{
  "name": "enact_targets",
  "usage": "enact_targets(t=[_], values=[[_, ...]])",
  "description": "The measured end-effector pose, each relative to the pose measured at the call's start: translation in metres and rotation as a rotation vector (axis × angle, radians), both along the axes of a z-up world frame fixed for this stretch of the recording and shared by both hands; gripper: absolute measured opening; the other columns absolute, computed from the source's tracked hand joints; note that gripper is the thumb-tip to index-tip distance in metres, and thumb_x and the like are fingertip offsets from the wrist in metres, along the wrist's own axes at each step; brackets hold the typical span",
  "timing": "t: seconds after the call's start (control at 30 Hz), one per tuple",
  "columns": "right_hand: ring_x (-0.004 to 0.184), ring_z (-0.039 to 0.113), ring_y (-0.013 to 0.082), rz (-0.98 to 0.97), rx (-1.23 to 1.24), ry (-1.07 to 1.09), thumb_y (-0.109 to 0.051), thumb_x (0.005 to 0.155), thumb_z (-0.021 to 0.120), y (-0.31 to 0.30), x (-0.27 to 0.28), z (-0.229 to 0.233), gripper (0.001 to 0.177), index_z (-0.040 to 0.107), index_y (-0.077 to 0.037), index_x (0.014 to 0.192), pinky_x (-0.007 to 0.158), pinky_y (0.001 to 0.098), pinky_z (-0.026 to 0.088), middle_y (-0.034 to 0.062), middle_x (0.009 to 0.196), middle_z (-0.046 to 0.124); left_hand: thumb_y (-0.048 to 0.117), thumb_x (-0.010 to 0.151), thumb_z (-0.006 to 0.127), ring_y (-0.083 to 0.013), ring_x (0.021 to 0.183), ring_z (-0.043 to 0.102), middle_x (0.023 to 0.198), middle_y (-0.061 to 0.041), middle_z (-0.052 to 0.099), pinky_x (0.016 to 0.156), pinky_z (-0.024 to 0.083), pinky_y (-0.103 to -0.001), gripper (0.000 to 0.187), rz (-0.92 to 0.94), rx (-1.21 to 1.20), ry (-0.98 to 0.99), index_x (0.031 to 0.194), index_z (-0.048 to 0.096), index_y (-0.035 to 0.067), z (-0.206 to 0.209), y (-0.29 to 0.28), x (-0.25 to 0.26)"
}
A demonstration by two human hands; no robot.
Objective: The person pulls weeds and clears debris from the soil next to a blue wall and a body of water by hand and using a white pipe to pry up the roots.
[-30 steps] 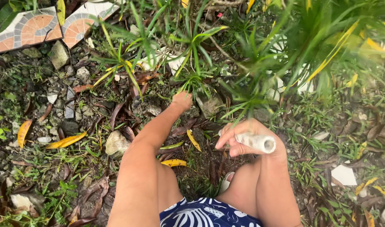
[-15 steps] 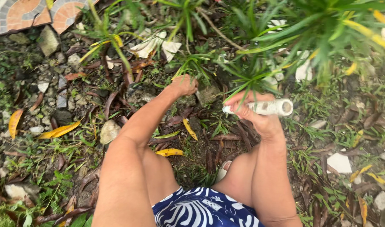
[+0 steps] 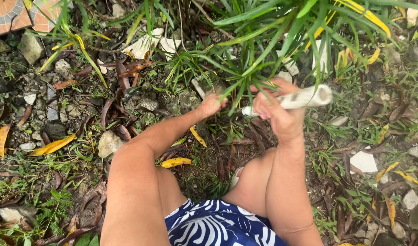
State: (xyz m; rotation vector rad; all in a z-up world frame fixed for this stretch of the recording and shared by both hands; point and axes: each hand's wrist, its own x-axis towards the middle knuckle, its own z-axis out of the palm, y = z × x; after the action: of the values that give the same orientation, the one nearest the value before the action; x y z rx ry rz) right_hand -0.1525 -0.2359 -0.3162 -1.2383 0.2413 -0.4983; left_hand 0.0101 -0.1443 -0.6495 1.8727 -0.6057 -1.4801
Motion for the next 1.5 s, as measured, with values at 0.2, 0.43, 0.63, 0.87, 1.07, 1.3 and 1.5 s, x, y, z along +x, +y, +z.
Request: enact_targets(t=[0.2, 0.43, 0.63, 0.87, 1.07, 1.3, 1.5], values=[[0.057, 0.049, 0.011, -0.006, -0.079, 0.127, -0.021, 0.097, 0.071, 0.008, -0.004, 0.003, 0.036, 0.066, 0.009, 0.116, 0.052, 0.0251, 0.037, 0.0079, 0.074, 0.064, 0.024, 0.1, 0.051, -0.0255, 0.084, 0.061, 0.095, -0.013, 0.068, 0.076, 0.055, -0.043, 0.026, -0.161, -0.373, -0.733, 0.106, 0.068, 0.005, -0.023, -0.003, 0.016], [0.059, 0.046, 0.0123, 0.058, -0.031, -0.026, -0.026, 0.102, 0.073, 0.025, 0.009, 0.005, 0.041, 0.065, 0.012, 0.116, 0.059, 0.029, 0.04, 0.0041, 0.07, 0.054, 0.025, 0.098, 0.06, -0.0351, 0.089, 0.065, 0.099, -0.02, 0.069, 0.079, 0.056, -0.049, 0.025, -0.123, -0.298, -0.939, 0.102, 0.069, 0.002, 0.003, 0.03, 0.146], [0.055, 0.044, 0.0125, 0.059, -0.046, -0.241, -0.03, 0.104, 0.073, 0.053, 0.012, 0.007, 0.04, 0.063, 0.008, 0.112, 0.057, 0.0307, 0.043, 0.0038, 0.065, 0.051, 0.024, 0.093, 0.065, -0.0359, 0.105, 0.071, 0.117, -0.02, 0.073, 0.091, 0.057, -0.048, 0.025, -0.074, 0.336, -0.677, 0.11, 0.075, 0.01, 0.003, 0.086, 0.164], [0.053, 0.042, 0.0123, 0.039, -0.032, -0.274, -0.032, 0.106, 0.069, 0.073, 0.033, -0.029, 0.039, 0.065, 0.006, 0.108, 0.058, 0.0321, 0.044, 0.0036, 0.063, 0.048, 0.019, 0.104, 0.051, -0.0336, 0.114, 0.067, 0.129, -0.016, 0.067, 0.088, 0.057, -0.048, 0.033, -0.431, 0.334, -0.969, 0.134, 0.062, 0.013, -0.063, 0.076, 0.137], [0.052, 0.043, 0.0126, -0.009, -0.04, -0.241, -0.032, 0.106, 0.068, 0.079, 0.045, -0.049, 0.037, 0.065, 0.005, 0.109, 0.059, 0.0324, 0.045, 0.0033, 0.065, 0.049, 0.015, 0.096, 0.058, -0.0374, 0.112, 0.061, 0.143, -0.024, 0.046, 0.06, 0.06, -0.044, 0.042, -0.712, 0.444, -1.223, 0.136, 0.06, 0.002, -0.049, 0.086, 0.121], [0.055, 0.042, 0.0115, 0.012, -0.063, -0.189, -0.03, 0.106, 0.067, 0.093, 0.06, -0.041, 0.037, 0.063, 0.007, 0.109, 0.059, 0.0317, 0.042, 0.0019, 0.063, 0.048, 0.018, 0.096, 0.059, -0.0334, 0.117, 0.054, 0.143, -0.013, 0.043, 0.062, 0.057, -0.043, 0.034, -0.754, 0.407, -1.274, 0.125, 0.069, 0.005, -0.022, 0.096, 0.123], [0.055, 0.042, 0.0106, 0.02, -0.066, -0.17, -0.029, 0.107, 0.066, 0.095, 0.07, -0.041, 0.035, 0.063, 0.006, 0.109, 0.059, 0.0305, 0.042, 0.0013, 0.063, 0.047, 0.017, 0.1, 0.057, -0.0251, 0.126, 0.053, 0.141, -0.006, 0.049, 0.086, 0.057, -0.037, 0.027, -0.751, 0.378, -1.119, 0.119, 0.076, 0.013, -0.008, 0.109, 0.13]])
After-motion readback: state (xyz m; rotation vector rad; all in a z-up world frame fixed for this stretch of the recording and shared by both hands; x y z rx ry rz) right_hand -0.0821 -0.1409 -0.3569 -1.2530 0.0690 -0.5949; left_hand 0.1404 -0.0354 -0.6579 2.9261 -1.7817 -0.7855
